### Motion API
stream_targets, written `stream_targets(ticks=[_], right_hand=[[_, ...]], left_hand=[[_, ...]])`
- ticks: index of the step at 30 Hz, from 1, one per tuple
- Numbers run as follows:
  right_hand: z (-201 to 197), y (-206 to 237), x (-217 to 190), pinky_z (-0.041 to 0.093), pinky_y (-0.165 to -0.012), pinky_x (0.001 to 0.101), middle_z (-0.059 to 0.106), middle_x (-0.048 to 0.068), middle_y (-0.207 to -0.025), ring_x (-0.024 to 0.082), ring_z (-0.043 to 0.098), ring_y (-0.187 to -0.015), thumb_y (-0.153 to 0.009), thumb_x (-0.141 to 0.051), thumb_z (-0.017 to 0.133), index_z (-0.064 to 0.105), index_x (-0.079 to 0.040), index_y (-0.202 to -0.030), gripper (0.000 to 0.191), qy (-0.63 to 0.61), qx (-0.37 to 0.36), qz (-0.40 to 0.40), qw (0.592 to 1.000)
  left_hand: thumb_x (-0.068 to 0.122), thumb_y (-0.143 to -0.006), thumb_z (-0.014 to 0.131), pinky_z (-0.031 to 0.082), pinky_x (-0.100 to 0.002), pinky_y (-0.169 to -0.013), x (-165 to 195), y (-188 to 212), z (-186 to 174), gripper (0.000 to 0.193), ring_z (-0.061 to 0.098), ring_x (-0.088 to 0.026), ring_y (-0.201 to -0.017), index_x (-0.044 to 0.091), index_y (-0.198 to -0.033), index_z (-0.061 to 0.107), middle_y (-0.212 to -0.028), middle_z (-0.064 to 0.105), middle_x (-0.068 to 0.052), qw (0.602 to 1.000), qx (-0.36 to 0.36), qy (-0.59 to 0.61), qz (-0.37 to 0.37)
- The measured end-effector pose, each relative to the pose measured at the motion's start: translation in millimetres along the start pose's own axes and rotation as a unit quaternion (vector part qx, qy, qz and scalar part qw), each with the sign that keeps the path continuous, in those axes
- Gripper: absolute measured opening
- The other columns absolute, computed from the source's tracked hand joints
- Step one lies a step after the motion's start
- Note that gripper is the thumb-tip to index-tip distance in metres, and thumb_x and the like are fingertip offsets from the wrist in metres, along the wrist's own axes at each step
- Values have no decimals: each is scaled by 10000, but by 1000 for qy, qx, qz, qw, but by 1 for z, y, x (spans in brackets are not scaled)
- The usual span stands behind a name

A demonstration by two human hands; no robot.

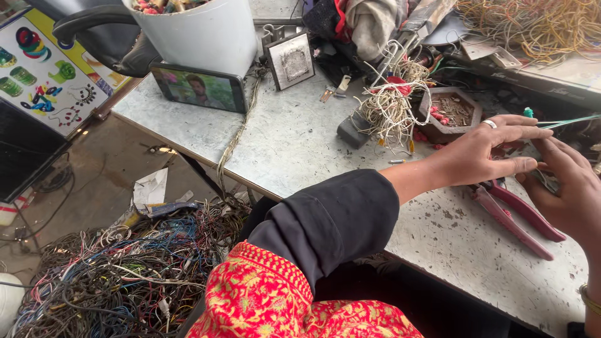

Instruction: The person uses pliers and wire cutters to strip insulation from small wires and cut wire ends. They handle tangled bundles of wires and small red plastic components on a cluttered workbench, repeatedly picking, cutting, and stripping individual wires.

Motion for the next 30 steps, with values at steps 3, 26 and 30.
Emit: stream_targets(ticks=[3,26,30], right_hand=[[4,-2,-8,563,-1033,416,659,186,-1351,329,672,-1255,-755,-115,799,605,9,-1392,678,203,11,-114,972],[-87,49,175,527,-904,432,715,225,-1078,343,684,-1013,-913,-214,838,749,3,-1187,360,102,116,194,969],[-104,52,160,519,-897,406,723,174,-1082,287,679,-1003,-998,-236,804,758,-9,-1129,266,84,203,187,957]], left_hand=[[334,-995,758,546,-357,-1135,-8,-1,-1,531,595,-266,-1374,132,-1450,572,-1447,602,-144,995,12,-102,-19],[192,-946,744,519,-390,-945,68,-3,-55,582,676,-255,-1092,58,-1470,529,-1195,717,-95,990,-69,-109,-60],[187,-940,729,524,-354,-891,74,-5,-56,578,673,-215,-1055,65,-1467,525,-1185,706,-72,985,-82,-109,-109]])
Point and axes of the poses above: each hand's wrist, its own y-axis away from the middle knuckle, its own z-axis out of the palm, x = y × z, the point moved 5 cm from there along -y, towards the middle knuckle
